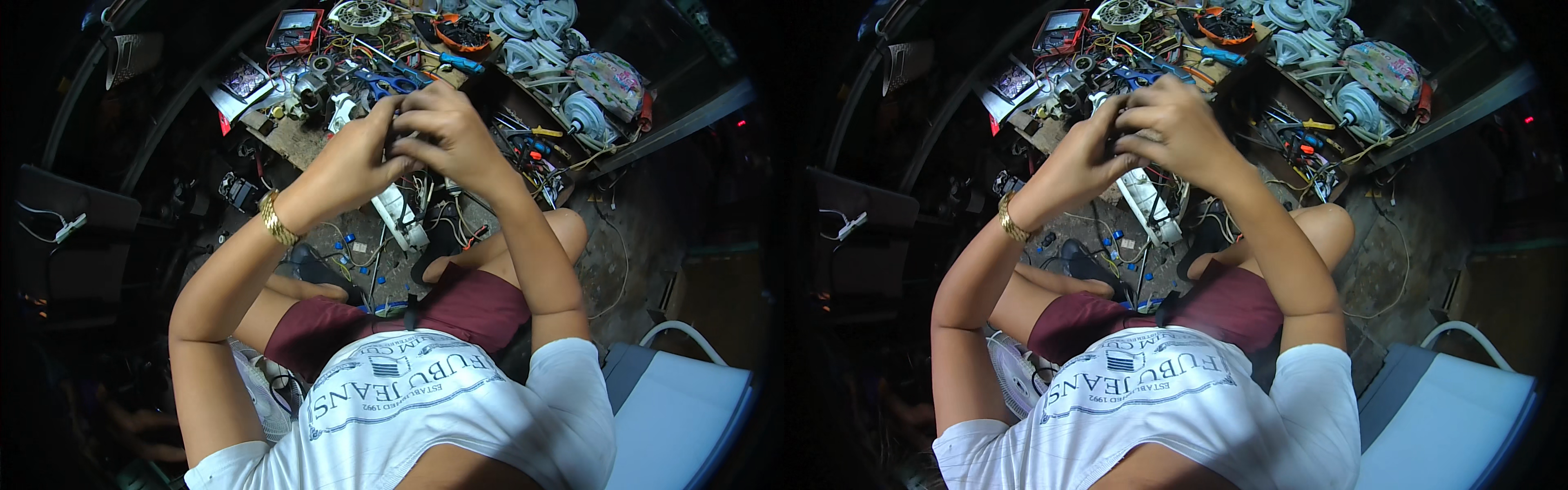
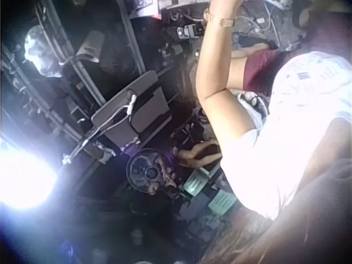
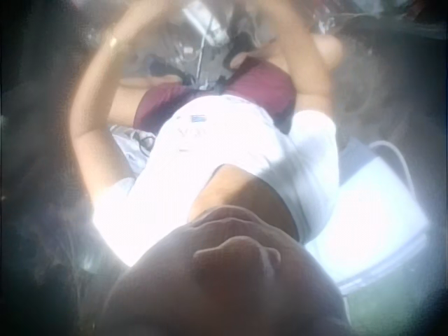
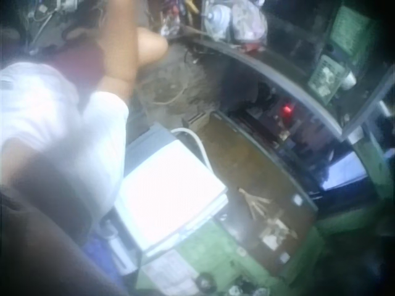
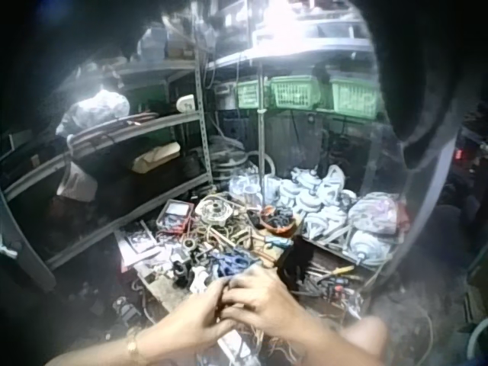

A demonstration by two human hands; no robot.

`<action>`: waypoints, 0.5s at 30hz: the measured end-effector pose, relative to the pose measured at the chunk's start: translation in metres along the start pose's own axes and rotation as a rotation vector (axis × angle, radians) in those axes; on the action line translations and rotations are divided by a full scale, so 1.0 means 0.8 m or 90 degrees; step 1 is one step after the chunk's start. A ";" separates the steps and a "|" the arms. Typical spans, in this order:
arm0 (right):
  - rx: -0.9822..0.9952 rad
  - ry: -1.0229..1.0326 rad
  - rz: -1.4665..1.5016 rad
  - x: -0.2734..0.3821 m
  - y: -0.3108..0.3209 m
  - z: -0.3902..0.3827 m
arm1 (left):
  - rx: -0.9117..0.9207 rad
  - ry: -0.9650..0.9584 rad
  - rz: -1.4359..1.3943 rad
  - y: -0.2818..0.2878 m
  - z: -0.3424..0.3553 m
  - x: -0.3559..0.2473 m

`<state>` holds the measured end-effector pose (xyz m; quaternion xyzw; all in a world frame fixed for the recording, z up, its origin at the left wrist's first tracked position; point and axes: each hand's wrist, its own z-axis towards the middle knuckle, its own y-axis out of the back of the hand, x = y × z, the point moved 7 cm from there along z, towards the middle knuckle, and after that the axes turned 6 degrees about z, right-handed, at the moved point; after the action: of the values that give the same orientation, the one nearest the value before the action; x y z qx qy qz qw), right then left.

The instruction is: The person uses a screwdriver and pliers to disassemble a white handheld appliance, handling the internal wiring and plastic housing while sitting on the floor.

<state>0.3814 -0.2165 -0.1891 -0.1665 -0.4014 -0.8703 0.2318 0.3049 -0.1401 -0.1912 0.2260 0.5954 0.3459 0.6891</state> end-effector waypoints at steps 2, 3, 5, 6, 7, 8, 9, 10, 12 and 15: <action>-0.133 -0.132 0.238 -0.044 0.012 -0.029 | 0.025 0.115 -0.121 -0.007 0.003 0.023; -0.202 -0.200 0.352 -0.076 0.012 -0.056 | 0.036 0.109 -0.058 -0.005 0.007 0.024; -0.461 -0.479 0.673 -0.161 -0.027 -0.150 | 0.051 0.103 0.067 0.005 0.007 0.026; -0.581 -0.658 0.622 -0.211 -0.068 -0.230 | 0.038 0.113 0.028 0.012 0.010 0.019; -0.561 -0.809 0.633 -0.257 -0.124 -0.314 | 0.031 0.119 -0.012 0.016 0.016 0.013; -0.450 -0.956 0.796 -0.239 -0.193 -0.332 | 0.007 0.155 -0.043 0.026 0.007 0.021; -0.429 -1.221 0.831 -0.221 -0.244 -0.374 | -0.020 0.129 -0.032 0.033 0.004 0.018; -0.417 -1.314 0.807 -0.228 -0.279 -0.411 | -0.022 0.093 0.001 0.035 0.008 0.006; -0.382 -1.146 1.079 -0.193 -0.311 -0.363 | -0.050 0.060 0.073 0.044 -0.006 0.001; -0.404 -0.989 1.076 -0.195 -0.302 -0.333 | -0.070 0.001 0.087 0.052 -0.005 -0.005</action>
<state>0.3550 -0.2437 -0.5794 -0.9107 0.0357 -0.1686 0.3754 0.2919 -0.1164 -0.1593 0.2280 0.5590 0.4245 0.6748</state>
